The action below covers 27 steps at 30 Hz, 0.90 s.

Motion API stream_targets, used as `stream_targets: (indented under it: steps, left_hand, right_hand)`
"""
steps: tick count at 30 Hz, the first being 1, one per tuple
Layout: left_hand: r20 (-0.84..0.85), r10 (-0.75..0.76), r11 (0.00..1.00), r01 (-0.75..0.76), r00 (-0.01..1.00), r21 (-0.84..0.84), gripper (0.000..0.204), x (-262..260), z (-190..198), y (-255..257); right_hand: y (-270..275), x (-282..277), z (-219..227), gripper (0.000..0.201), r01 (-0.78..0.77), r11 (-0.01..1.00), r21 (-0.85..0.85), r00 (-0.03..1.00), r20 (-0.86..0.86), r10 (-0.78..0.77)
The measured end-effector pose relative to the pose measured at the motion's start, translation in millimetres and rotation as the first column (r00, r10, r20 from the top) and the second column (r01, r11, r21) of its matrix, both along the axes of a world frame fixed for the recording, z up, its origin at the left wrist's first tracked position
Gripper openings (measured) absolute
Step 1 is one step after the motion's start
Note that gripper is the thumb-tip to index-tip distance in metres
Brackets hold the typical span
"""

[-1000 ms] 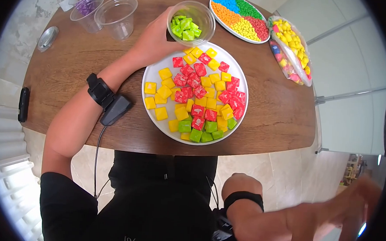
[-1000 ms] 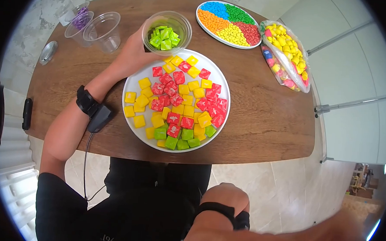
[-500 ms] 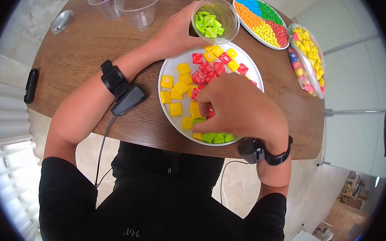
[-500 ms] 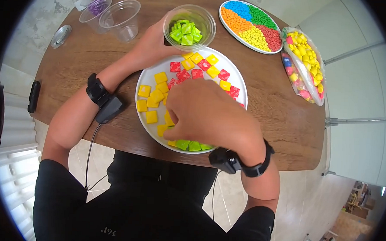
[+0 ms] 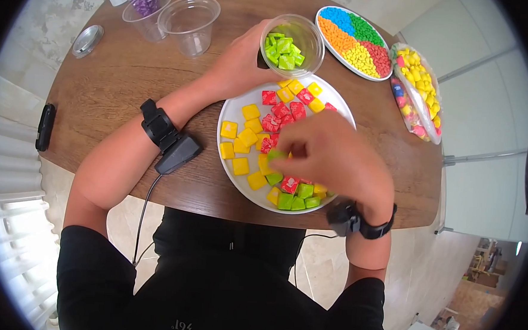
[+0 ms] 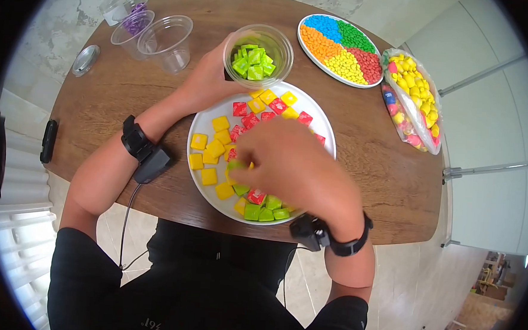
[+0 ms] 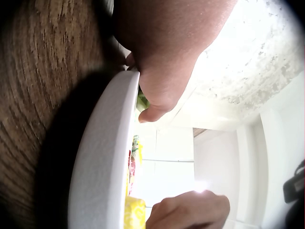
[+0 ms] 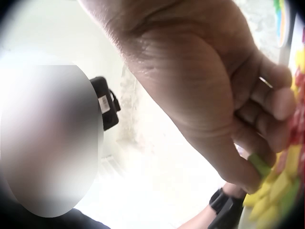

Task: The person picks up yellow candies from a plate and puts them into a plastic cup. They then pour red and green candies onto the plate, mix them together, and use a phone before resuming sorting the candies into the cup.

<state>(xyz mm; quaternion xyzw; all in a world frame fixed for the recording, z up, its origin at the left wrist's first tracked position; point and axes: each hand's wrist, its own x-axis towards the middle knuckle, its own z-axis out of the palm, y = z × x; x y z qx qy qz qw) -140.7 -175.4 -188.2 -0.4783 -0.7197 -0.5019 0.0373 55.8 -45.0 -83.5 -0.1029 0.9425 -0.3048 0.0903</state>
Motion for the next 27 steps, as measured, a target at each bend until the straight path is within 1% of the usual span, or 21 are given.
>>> stream_targets:
  steps: [1, 2, 4, 5, 7, 8, 10, 11, 13, 14, 16, 17, 19, 20, 22, 26, 27]
  left_hand:
    - [-0.001, 0.000, 1.000, 0.000, 1.000, -0.003, 0.089, 0, 0, -1]
    - [0.004, -0.002, 1.000, 0.002, 1.000, -0.001, 0.089, 1, 1, -1]
    - [0.006, -0.005, 1.000, 0.005, 1.000, 0.004, 0.089, 0, 2, 0]
    - [0.017, -0.021, 1.000, 0.021, 1.000, 0.016, 0.089, 1, 1, 0]
    - [0.030, -0.037, 0.999, 0.036, 0.999, 0.028, 0.089, 2, 2, 0]
    - [0.023, -0.029, 0.999, 0.028, 0.999, 0.029, 0.088, 2, 2, 0]
    - [0.016, -0.025, 0.999, 0.025, 1.000, 0.024, 0.088, 3, 2, -1]
    - [0.017, -0.013, 1.000, 0.012, 1.000, 0.017, 0.088, 3, 2, 0]
    - [0.014, -0.008, 1.000, 0.008, 1.000, 0.006, 0.088, 2, 3, 0]
    - [0.034, -0.010, 1.000, 0.010, 0.999, 0.009, 0.087, 3, 3, 0]
    - [0.050, -0.023, 1.000, 0.022, 0.998, 0.008, 0.087, 4, 4, 0]
    - [0.058, -0.025, 1.000, 0.025, 0.998, 0.013, 0.086, 5, 5, -1]
    - [0.062, -0.032, 0.999, 0.031, 0.998, 0.016, 0.085, 5, 6, -1]
    - [0.058, -0.035, 0.999, 0.034, 0.998, 0.022, 0.085, 5, 6, -1]
    - [0.052, -0.039, 0.999, 0.038, 0.998, 0.026, 0.085, 4, 5, 0]
    - [0.044, -0.034, 0.999, 0.033, 0.998, 0.033, 0.085, 3, 4, 0]
    - [0.032, -0.032, 0.999, 0.031, 0.999, 0.037, 0.085, 3, 4, 0]
  right_hand:
    - [5, -6, 5, 0.016, 0.113, 0.992, -0.054, 0.993, 0.049, -0.110]
    - [12, -11, 2, 0.016, 0.113, 0.992, -0.055, 0.993, 0.047, -0.111]
    - [29, -18, -11, 0.020, 0.236, 0.940, -0.244, 0.952, -0.134, -0.274]
    - [33, -20, -16, 0.020, 0.236, 0.941, -0.244, 0.952, -0.137, -0.274]
    - [38, -24, -21, 0.019, 0.310, 0.825, -0.473, 0.923, -0.059, -0.380]
    - [39, -26, -21, 0.019, 0.309, 0.825, -0.474, 0.923, -0.059, -0.380]
    - [38, -30, -20, 0.019, 0.367, 0.719, -0.591, 0.903, 0.041, -0.428]
    - [38, -32, -21, 0.019, 0.369, 0.715, -0.595, 0.901, 0.041, -0.431]
    - [39, -33, -22, 0.017, 0.415, 0.618, -0.668, 0.880, 0.120, -0.460]
    - [40, -34, -24, 0.017, 0.417, 0.612, -0.672, 0.876, 0.118, -0.467]
    - [44, -36, -29, 0.018, 0.424, 0.506, -0.751, 0.876, 0.199, -0.439]
    - [45, -37, -32, 0.018, 0.425, 0.500, -0.754, 0.873, 0.197, -0.446]
    - [47, -39, -35, 0.019, 0.401, 0.385, -0.831, 0.886, 0.245, -0.393]
    - [47, -39, -36, 0.019, 0.400, 0.382, -0.833, 0.885, 0.244, -0.396]
    - [46, -40, -36, 0.022, 0.403, 0.329, -0.854, 0.886, 0.274, -0.374]
    - [48, -42, -39, 0.022, 0.381, 0.337, -0.861, 0.899, 0.260, -0.351]
    - [48, -42, -40, 0.022, 0.374, 0.314, -0.873, 0.904, 0.268, -0.333]
